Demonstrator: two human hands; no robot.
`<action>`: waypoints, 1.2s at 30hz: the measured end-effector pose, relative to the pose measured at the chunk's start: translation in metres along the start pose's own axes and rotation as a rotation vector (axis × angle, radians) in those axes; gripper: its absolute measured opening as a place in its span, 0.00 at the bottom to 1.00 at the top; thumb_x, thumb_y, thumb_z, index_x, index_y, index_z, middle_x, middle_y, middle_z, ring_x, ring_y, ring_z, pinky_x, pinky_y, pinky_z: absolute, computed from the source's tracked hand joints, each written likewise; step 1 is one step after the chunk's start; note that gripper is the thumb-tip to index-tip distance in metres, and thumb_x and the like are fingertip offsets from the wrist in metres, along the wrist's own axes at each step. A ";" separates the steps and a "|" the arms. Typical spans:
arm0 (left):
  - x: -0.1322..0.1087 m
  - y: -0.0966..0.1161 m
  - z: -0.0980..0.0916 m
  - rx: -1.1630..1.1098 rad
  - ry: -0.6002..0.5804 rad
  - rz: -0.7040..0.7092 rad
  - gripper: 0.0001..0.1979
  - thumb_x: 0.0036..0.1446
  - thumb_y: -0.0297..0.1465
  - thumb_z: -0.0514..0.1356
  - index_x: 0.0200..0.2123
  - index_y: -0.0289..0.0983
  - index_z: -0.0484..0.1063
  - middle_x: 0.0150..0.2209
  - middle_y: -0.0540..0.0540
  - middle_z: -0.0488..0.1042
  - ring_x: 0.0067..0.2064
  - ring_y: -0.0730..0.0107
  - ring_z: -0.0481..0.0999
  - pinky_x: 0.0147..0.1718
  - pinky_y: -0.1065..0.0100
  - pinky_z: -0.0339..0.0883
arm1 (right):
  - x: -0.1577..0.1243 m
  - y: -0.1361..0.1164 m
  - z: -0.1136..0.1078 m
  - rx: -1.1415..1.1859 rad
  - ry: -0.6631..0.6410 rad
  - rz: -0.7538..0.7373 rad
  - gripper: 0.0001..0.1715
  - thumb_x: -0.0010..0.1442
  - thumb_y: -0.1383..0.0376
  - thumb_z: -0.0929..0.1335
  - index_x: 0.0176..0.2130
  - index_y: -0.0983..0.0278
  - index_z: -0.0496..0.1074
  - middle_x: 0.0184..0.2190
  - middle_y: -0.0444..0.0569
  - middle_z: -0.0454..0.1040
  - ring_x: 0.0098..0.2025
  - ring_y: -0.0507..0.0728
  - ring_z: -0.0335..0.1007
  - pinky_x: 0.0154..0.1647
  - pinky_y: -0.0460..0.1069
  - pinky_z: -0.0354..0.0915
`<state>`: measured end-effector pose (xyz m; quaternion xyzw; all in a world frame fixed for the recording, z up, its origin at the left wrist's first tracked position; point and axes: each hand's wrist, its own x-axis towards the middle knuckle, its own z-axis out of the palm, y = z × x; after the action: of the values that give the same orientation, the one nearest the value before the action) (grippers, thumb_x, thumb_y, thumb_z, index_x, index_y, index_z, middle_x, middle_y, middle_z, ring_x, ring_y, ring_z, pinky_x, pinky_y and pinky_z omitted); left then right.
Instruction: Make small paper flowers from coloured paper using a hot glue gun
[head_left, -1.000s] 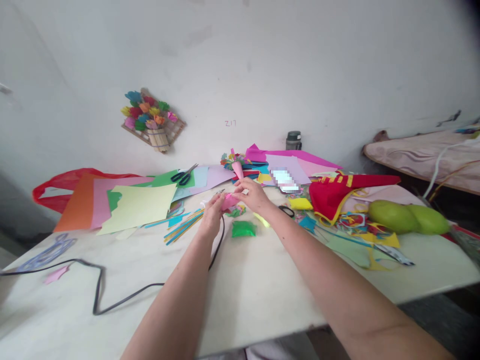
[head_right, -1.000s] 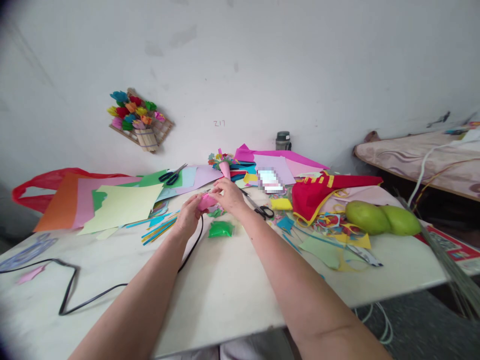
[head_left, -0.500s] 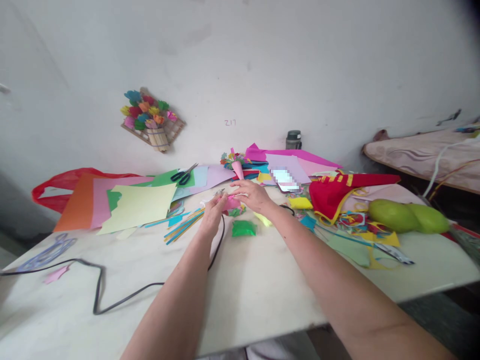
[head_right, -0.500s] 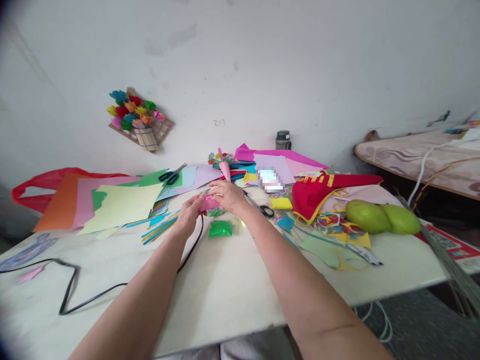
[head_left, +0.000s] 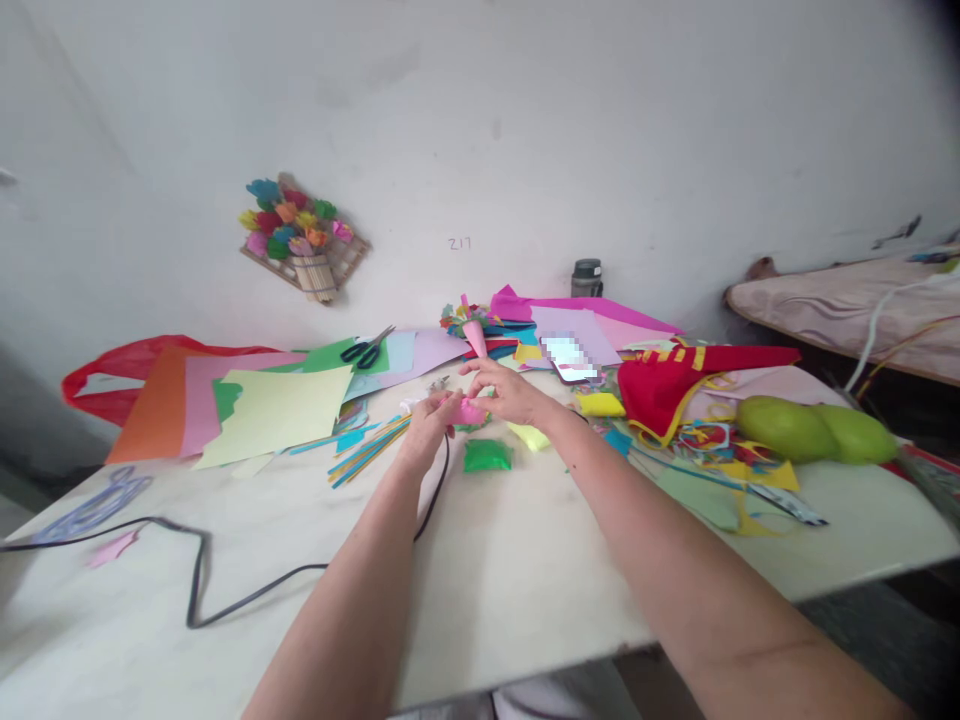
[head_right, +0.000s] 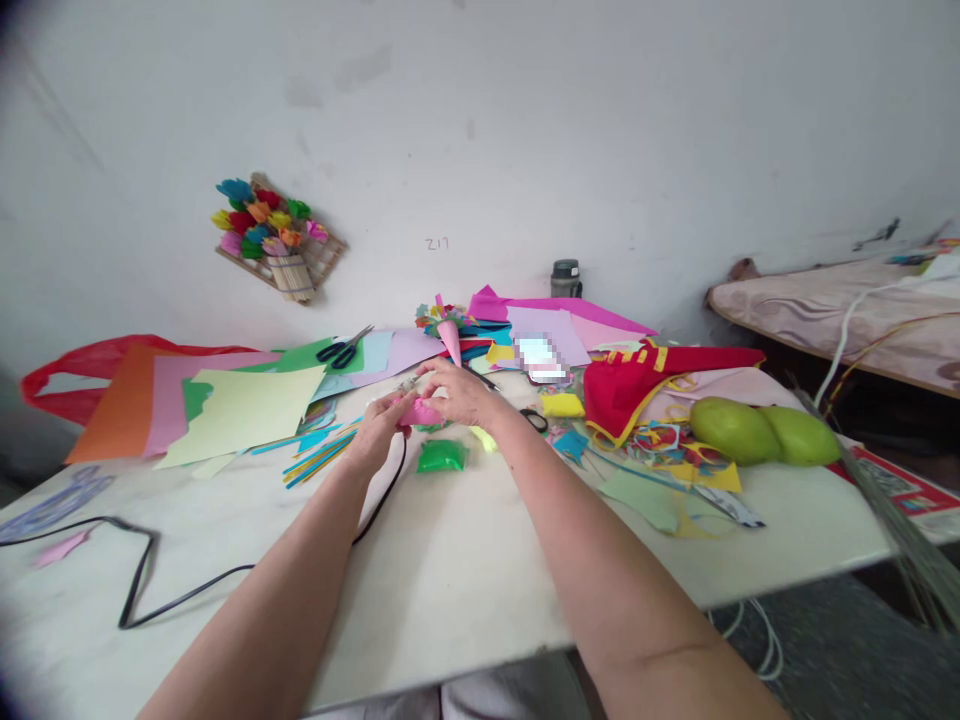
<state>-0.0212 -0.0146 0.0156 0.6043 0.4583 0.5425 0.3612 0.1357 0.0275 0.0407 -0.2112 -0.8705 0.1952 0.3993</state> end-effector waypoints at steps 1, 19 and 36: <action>0.000 0.001 0.000 0.004 -0.010 0.006 0.18 0.48 0.44 0.55 0.23 0.33 0.67 0.18 0.52 0.61 0.20 0.78 0.60 0.16 0.75 0.55 | 0.000 0.000 -0.001 0.050 -0.016 0.016 0.04 0.50 0.69 0.66 0.26 0.66 0.71 0.46 0.51 0.65 0.47 0.54 0.63 0.44 0.49 0.60; 0.002 -0.002 0.002 0.123 -0.003 0.016 0.18 0.49 0.45 0.54 0.26 0.34 0.69 0.21 0.50 0.65 0.21 0.77 0.62 0.19 0.74 0.58 | 0.001 -0.011 -0.004 0.141 0.012 0.268 0.04 0.47 0.67 0.68 0.25 0.67 0.74 0.45 0.52 0.69 0.46 0.55 0.65 0.47 0.50 0.59; 0.002 0.000 0.005 0.177 0.057 0.033 0.17 0.48 0.42 0.55 0.29 0.33 0.72 0.20 0.50 0.67 0.21 0.75 0.64 0.21 0.72 0.58 | 0.002 -0.008 0.001 -0.013 0.041 0.325 0.07 0.43 0.70 0.65 0.24 0.65 0.75 0.39 0.47 0.75 0.40 0.58 0.71 0.37 0.47 0.65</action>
<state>-0.0163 -0.0118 0.0152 0.6258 0.5045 0.5227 0.2841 0.1321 0.0216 0.0452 -0.3558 -0.8178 0.2471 0.3789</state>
